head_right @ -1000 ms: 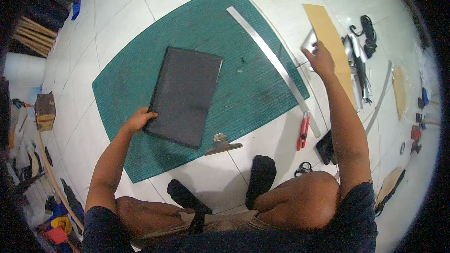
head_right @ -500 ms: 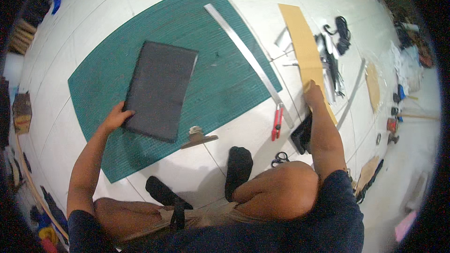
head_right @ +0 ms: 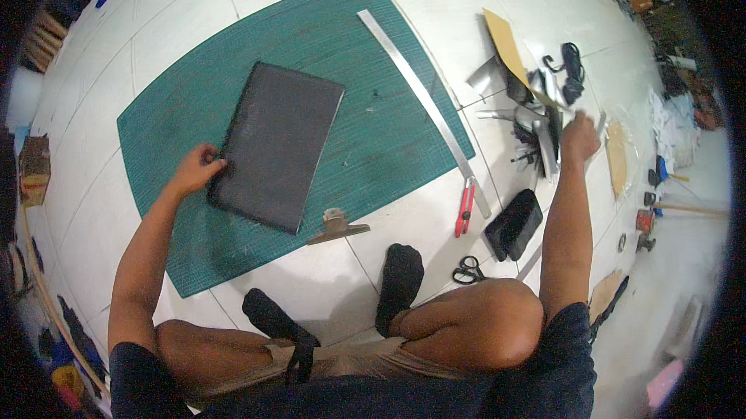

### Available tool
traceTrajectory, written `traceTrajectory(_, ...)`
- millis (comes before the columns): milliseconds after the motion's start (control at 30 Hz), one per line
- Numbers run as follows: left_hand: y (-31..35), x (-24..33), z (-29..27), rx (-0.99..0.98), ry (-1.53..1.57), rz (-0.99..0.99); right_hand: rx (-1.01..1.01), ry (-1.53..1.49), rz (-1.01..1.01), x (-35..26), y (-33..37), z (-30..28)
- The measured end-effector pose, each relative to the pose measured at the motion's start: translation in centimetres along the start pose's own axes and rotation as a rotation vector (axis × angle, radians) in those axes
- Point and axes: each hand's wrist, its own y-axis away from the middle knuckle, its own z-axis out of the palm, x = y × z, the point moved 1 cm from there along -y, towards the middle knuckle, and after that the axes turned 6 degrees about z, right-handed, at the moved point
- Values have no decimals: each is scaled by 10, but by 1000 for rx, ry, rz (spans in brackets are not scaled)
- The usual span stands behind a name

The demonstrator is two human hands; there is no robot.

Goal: The person measures a black piece of fabric against a cardboard template, aligns a ruler over it, and kemudian gathers more black fabric from a pile of soft goods.

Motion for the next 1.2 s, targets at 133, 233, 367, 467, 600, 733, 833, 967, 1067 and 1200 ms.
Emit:
traceTrajectory(133,-2,20,-19,318,-87,213,470,-364,-9,-32,-32,-107)
traceTrajectory(233,9,58,-33,452,-96,375,634,-657,-143,-77,-19,-208)
traceTrajectory(367,30,147,-35,482,-18,793,565,-945,-233,-94,4,-307)
traceTrajectory(467,60,198,-33,477,-26,997,223,-1372,-342,-115,22,-338)
traceTrajectory(600,98,244,-32,737,22,1081,-180,-1708,-529,-167,57,-349)
traceTrajectory(733,113,238,-71,780,3,1196,-477,-1671,-691,-204,103,-372)
traceTrajectory(833,115,213,-92,697,87,1117,-553,-1447,-1002,-223,108,-351)
traceTrajectory(967,127,203,-113,532,5,946,-636,-1452,-1234,-239,143,-344)
traceTrajectory(1067,128,203,-126,520,-147,846,-809,-1460,-1317,-260,163,-349)
traceTrajectory(1200,133,191,-143,548,-248,693,-1356,-1667,-1238,-277,176,-351)
